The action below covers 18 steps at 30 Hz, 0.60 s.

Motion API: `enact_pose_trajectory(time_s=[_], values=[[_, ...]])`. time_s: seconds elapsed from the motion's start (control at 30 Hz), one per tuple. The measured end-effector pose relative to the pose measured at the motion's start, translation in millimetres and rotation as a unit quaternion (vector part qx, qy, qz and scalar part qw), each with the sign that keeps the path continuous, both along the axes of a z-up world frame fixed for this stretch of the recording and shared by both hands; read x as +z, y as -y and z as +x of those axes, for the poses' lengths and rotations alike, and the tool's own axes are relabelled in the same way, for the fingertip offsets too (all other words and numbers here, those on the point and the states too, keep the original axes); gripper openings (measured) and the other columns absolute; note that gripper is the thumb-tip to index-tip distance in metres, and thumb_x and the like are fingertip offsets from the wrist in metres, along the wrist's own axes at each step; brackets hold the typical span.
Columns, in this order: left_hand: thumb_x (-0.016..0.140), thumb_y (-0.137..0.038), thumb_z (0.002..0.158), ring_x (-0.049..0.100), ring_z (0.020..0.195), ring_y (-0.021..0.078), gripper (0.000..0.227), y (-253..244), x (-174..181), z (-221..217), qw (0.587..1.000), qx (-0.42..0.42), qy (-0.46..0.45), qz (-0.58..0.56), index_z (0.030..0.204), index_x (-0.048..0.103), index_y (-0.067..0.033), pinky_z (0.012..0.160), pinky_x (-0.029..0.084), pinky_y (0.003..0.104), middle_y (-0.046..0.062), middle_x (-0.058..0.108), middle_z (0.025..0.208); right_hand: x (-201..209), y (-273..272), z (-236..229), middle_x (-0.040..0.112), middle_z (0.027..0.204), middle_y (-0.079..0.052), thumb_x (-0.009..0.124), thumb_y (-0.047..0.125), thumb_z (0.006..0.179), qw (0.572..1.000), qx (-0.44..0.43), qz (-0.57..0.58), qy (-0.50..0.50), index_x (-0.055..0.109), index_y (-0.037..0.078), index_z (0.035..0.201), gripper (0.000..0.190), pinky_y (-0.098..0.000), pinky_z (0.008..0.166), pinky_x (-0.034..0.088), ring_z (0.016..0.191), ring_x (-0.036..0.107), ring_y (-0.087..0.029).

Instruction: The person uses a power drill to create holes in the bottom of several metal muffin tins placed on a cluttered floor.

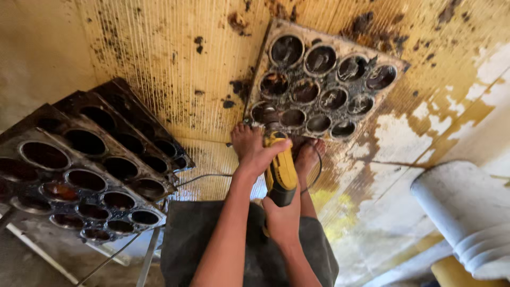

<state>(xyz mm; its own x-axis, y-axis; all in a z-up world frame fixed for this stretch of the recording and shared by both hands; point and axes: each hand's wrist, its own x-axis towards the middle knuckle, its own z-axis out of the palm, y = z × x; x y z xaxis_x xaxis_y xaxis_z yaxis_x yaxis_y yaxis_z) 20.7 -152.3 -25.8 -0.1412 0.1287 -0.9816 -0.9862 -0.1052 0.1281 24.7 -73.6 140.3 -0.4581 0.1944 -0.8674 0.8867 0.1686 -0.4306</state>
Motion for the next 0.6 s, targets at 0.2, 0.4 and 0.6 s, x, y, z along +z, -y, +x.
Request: enact_pose_trajectory(time_s=[0.2,0.4,0.6], values=[[0.086,-0.066,0.071,0.048,0.134,0.0550,0.098,1.2,-6.1,1.0,0.964,-0.159,-0.150,-0.149,0.134,0.061,0.0051,0.113,0.035,0.059,0.040,0.052,0.142,-18.6,-4.8,4.9,0.057,0.077,-0.012,0.065,0.001,0.077,0.989,-0.045,-0.014,0.143,0.048,0.001,0.125,0.051,-0.0318,0.050,0.049,0.056,0.058,-0.018],[0.073,-0.076,0.069,0.026,0.149,0.0513,0.108,3.6,-0.6,-17.2,0.927,-0.300,-0.118,-0.191,0.145,0.052,-0.0030,0.119,0.011,0.055,0.037,0.035,0.153,-19.5,-5.8,5.4,0.061,0.089,-0.003,0.065,0.000,0.074,0.999,0.001,0.032,-0.011,0.049,0.005,0.128,0.056,-0.0278,0.060,0.052,0.072,0.061,-0.013],[0.081,-0.074,0.068,0.045,0.140,0.0457,0.104,-5.0,-8.3,-4.6,0.958,-0.203,-0.100,-0.173,0.140,0.053,-0.0037,0.115,0.032,0.053,0.033,0.049,0.147,-24.0,-15.3,0.2,0.064,0.097,-0.007,0.067,0.002,0.076,0.997,0.070,0.026,-0.012,0.054,0.000,0.129,0.055,-0.0303,0.074,0.053,0.084,0.061,-0.016]])
